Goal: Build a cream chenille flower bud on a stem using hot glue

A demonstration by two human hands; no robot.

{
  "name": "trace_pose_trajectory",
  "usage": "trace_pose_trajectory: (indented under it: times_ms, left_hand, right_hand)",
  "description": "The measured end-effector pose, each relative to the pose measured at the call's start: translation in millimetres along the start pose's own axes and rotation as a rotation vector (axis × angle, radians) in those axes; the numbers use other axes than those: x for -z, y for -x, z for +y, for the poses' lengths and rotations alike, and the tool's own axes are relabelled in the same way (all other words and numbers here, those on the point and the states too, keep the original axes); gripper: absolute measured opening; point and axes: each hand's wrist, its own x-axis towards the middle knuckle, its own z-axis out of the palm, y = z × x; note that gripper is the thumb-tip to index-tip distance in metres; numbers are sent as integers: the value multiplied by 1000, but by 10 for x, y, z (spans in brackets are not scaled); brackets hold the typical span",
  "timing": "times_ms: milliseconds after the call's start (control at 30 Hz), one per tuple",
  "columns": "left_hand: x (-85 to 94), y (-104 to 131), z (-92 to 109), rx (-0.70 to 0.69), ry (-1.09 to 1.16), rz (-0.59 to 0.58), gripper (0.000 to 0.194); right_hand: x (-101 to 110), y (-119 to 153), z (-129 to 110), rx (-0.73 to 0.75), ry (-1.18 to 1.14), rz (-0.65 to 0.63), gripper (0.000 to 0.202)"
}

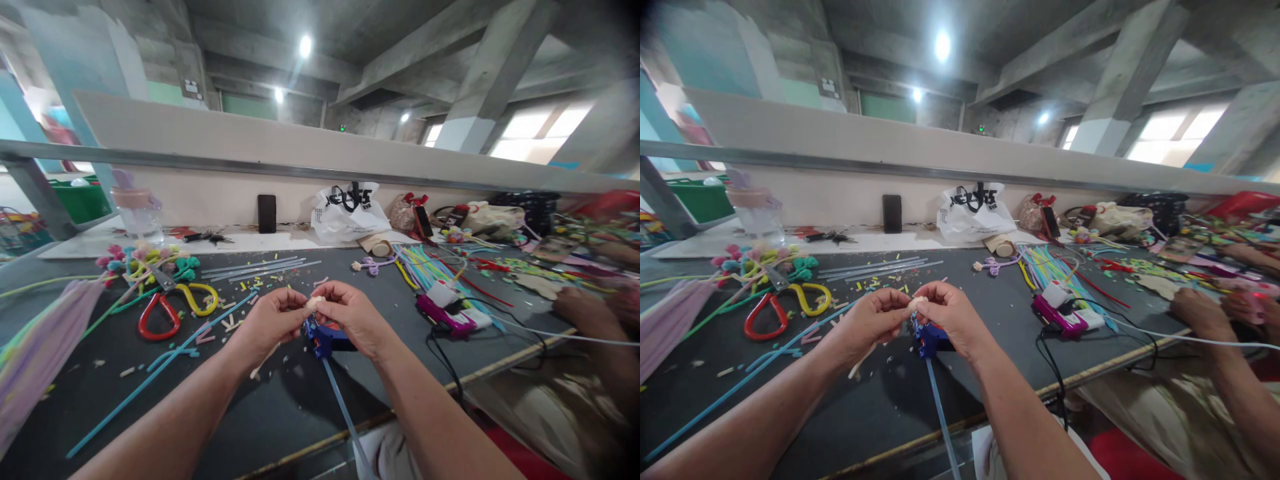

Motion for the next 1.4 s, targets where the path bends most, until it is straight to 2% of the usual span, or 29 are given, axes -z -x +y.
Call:
trace_pose_trajectory:
  times_ms: [233, 400, 867, 1200, 1300, 1400]
  left_hand:
    - [33, -44, -61, -28, -44, 39, 28]
    - [20, -26, -28, -37, -83, 69, 27]
    - [42, -12, -18, -70, -159, 65, 18]
    - [-30, -14, -21, -40, -36, 65, 24]
    - [-22, -32, -33, -82, -105, 115, 25]
    - [-5, -35, -48, -164, -285, 132, 21]
  right_hand:
    - [-56, 7, -32, -26, 25, 36, 22]
    - [-72, 23, -52, -41, 55, 47, 22]
    - [-96, 18, -14, 0, 82, 47, 17]
    - [-64, -29, -3, -71, -19, 76, 20]
    - [-31, -53, 18, -67, -88, 100, 22]
    - [-26, -62, 24, -75, -135, 121, 23]
